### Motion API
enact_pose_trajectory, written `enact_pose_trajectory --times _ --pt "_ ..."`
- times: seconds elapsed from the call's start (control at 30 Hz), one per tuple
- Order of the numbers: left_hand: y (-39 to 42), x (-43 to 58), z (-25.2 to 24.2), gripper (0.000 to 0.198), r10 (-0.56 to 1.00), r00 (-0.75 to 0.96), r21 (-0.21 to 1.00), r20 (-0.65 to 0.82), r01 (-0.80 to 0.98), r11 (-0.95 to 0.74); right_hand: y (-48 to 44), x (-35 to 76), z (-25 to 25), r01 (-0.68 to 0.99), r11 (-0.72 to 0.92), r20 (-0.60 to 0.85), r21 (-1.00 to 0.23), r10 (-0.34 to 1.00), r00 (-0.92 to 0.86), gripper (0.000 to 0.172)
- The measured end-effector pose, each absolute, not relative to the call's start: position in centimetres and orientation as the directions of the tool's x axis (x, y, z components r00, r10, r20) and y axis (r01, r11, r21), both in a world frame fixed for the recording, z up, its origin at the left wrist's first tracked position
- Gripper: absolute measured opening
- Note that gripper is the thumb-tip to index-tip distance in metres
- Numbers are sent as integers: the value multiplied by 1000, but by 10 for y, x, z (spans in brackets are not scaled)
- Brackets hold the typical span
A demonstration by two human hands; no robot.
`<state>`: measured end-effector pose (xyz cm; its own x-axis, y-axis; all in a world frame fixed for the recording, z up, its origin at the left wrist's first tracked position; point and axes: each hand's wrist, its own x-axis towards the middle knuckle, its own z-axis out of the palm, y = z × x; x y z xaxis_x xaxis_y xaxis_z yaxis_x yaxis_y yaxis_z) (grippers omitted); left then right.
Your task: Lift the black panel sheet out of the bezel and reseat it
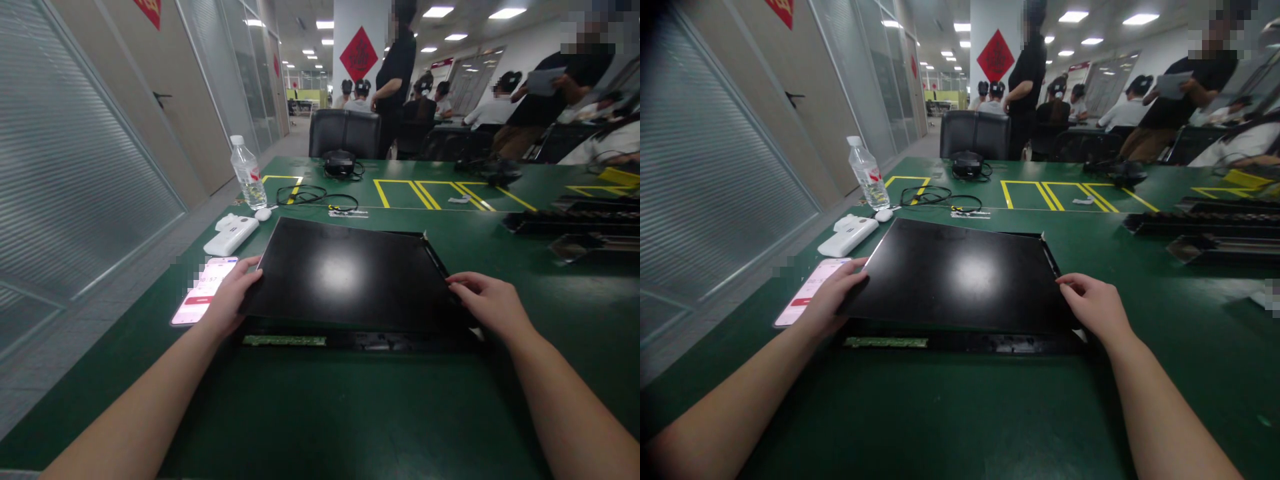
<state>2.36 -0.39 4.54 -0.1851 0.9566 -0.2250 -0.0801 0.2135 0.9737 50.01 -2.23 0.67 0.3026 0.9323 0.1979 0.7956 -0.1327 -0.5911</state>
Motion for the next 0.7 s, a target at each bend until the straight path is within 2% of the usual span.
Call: enact_pose_trajectory --times 0.2,0.47,0.6,0.7 --pt "-4 22 45 51 957 -182 972 -227 -100 211 -22 501 7 788 -126 203 -603 931 304 35" --pt "-4 20 44 51 960 -190 978 -204 -89 190 -23 496 13 760 -199 138 -618 925 354 43" --pt "-3 16 40 56 975 -170 989 -146 -32 143 -24 495 12 752 -192 138 -631 925 353 42" --pt "0 9 35 58 983 -162 990 -90 90 106 -23 497 11 750 -170 151 -639 929 339 40"
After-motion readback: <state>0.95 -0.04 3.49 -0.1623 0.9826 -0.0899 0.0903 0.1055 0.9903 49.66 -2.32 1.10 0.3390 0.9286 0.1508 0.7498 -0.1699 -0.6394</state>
